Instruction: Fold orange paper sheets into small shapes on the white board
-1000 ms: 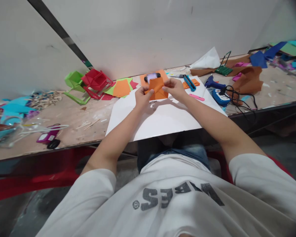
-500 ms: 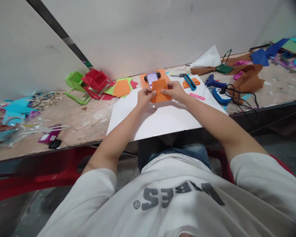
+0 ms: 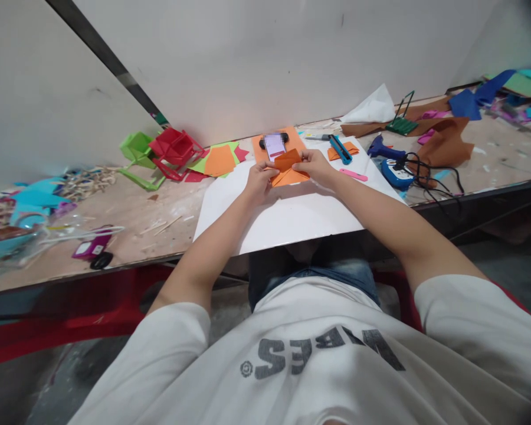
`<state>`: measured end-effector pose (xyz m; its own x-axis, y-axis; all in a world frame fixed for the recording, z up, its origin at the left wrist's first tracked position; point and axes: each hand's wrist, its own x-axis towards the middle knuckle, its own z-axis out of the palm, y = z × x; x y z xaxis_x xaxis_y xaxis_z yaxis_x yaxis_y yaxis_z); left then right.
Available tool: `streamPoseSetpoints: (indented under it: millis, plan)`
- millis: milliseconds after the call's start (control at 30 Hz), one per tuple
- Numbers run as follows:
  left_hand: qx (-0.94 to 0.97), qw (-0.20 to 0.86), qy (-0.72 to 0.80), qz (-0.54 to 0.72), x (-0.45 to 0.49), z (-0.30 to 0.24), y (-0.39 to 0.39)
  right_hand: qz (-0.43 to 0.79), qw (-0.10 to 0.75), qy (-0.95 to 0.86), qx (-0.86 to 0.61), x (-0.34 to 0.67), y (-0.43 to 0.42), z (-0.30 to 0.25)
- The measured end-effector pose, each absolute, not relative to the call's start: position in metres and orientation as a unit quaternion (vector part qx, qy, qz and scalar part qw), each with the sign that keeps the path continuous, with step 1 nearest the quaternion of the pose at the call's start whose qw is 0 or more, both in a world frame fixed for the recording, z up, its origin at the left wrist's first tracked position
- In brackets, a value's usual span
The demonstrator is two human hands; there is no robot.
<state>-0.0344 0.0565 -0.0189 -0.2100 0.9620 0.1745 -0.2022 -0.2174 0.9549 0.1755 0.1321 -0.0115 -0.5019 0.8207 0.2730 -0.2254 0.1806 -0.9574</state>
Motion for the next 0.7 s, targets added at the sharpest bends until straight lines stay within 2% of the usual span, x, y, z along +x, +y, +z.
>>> streamPoseSetpoints:
  millis: [333, 567, 700]
  plan:
    - [0.427, 0.475, 0.426, 0.641, -0.037, -0.018, 0.057, 0.579, 0.472, -0.635, -0.198, 0.179, 0.134, -0.001]
    - [0.498, 0.363, 0.466, 0.635, -0.044, -0.019, 0.063, 0.55, 0.427, -0.679, -0.233, 0.191, 0.132, 0.006]
    - [0.551, 0.289, 0.486, 0.614, -0.043, -0.018, 0.058, 0.458, 0.422, -0.747, -0.233, 0.192, 0.127, 0.002]
